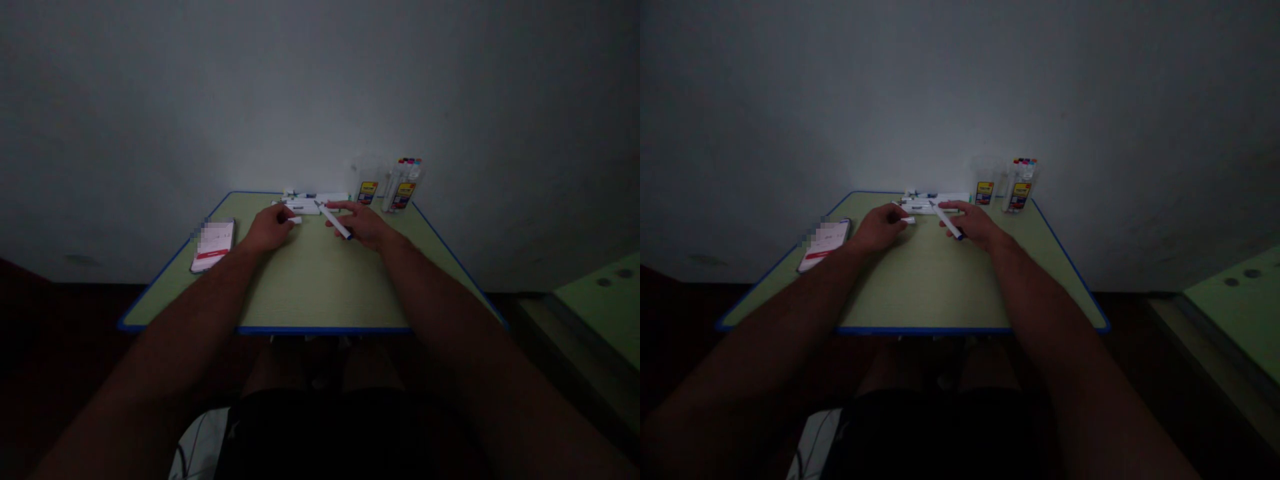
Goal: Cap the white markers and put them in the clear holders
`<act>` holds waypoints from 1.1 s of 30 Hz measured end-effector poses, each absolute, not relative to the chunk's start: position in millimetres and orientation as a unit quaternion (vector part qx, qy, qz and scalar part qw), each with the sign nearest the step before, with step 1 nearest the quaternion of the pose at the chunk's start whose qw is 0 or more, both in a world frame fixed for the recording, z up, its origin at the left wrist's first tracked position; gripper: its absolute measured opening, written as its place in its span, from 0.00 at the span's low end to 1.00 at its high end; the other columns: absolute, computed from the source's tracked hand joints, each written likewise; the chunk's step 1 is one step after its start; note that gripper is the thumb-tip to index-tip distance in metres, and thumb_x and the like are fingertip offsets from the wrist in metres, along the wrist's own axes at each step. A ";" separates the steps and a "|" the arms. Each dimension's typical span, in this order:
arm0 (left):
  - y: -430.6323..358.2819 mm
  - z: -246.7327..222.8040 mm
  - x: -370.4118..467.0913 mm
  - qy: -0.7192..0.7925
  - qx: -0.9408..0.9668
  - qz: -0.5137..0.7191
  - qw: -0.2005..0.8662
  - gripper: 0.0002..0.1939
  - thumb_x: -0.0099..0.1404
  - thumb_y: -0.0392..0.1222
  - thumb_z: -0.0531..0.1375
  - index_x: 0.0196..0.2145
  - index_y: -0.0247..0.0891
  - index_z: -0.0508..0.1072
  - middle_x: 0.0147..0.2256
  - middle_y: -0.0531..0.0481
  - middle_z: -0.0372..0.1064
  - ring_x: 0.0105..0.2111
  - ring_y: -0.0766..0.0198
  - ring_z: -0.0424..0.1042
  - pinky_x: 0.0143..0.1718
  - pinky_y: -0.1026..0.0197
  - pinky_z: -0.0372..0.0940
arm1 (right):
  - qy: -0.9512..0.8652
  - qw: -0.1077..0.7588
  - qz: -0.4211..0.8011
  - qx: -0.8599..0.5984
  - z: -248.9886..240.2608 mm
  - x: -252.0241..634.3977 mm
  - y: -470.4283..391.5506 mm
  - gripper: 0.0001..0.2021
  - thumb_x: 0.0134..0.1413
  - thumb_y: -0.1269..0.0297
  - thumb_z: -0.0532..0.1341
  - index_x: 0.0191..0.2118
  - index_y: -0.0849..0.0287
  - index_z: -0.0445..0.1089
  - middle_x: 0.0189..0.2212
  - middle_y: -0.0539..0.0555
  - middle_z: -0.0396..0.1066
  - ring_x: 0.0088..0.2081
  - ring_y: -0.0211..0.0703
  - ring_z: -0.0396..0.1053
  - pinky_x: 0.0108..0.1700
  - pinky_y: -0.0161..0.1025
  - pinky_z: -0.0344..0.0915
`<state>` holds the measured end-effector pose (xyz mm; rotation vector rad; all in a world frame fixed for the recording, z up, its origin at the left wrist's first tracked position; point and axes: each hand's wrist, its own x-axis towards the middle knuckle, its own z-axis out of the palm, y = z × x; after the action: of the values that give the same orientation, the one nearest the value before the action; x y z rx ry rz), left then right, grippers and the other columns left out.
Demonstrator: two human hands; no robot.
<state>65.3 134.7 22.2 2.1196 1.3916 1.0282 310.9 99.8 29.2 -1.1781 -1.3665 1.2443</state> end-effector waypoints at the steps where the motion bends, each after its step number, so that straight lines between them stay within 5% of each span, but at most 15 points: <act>1: 135.6 21.3 64.9 0.496 0.760 0.369 0.202 0.06 0.55 0.35 0.63 0.33 0.39 0.74 0.33 0.47 0.73 0.34 0.57 0.69 0.41 0.53 0.62 | -0.552 0.459 0.507 -0.477 29.5 310.8 99.7 0.16 0.57 0.79 0.62 0.48 0.57 0.75 0.35 0.54 0.79 0.23 0.33 0.70 0.23 0.30 0.64; 5: 139.7 16.9 63.3 0.487 0.765 0.370 0.202 0.05 0.57 0.37 0.62 0.34 0.40 0.74 0.35 0.46 0.74 0.35 0.57 0.70 0.41 0.53 0.63 | -0.543 0.460 0.512 -0.482 29.6 311.3 100.6 0.08 0.58 0.79 0.60 0.37 0.59 0.73 0.36 0.55 0.79 0.23 0.32 0.70 0.23 0.29 0.65; 19: 136.5 21.3 64.9 0.498 0.759 0.367 0.202 0.04 0.58 0.37 0.63 0.34 0.39 0.74 0.36 0.46 0.75 0.36 0.58 0.71 0.42 0.55 0.64 | -0.558 0.438 0.492 -0.504 33.7 309.6 92.9 0.14 0.49 0.84 0.62 0.36 0.58 0.64 0.34 0.56 0.80 0.22 0.33 0.68 0.25 0.31 0.64; 33: 137.7 21.1 64.4 0.495 0.758 0.371 0.207 0.06 0.58 0.39 0.62 0.35 0.39 0.74 0.35 0.46 0.75 0.35 0.59 0.70 0.41 0.55 0.64 | -0.577 0.423 0.484 -0.504 32.4 311.8 97.9 0.08 0.54 0.78 0.61 0.38 0.64 0.76 0.42 0.61 0.80 0.22 0.32 0.67 0.23 0.31 0.63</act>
<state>64.4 137.7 21.1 2.1111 1.3790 1.0338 311.8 97.9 32.4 -1.2624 -1.4442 1.2112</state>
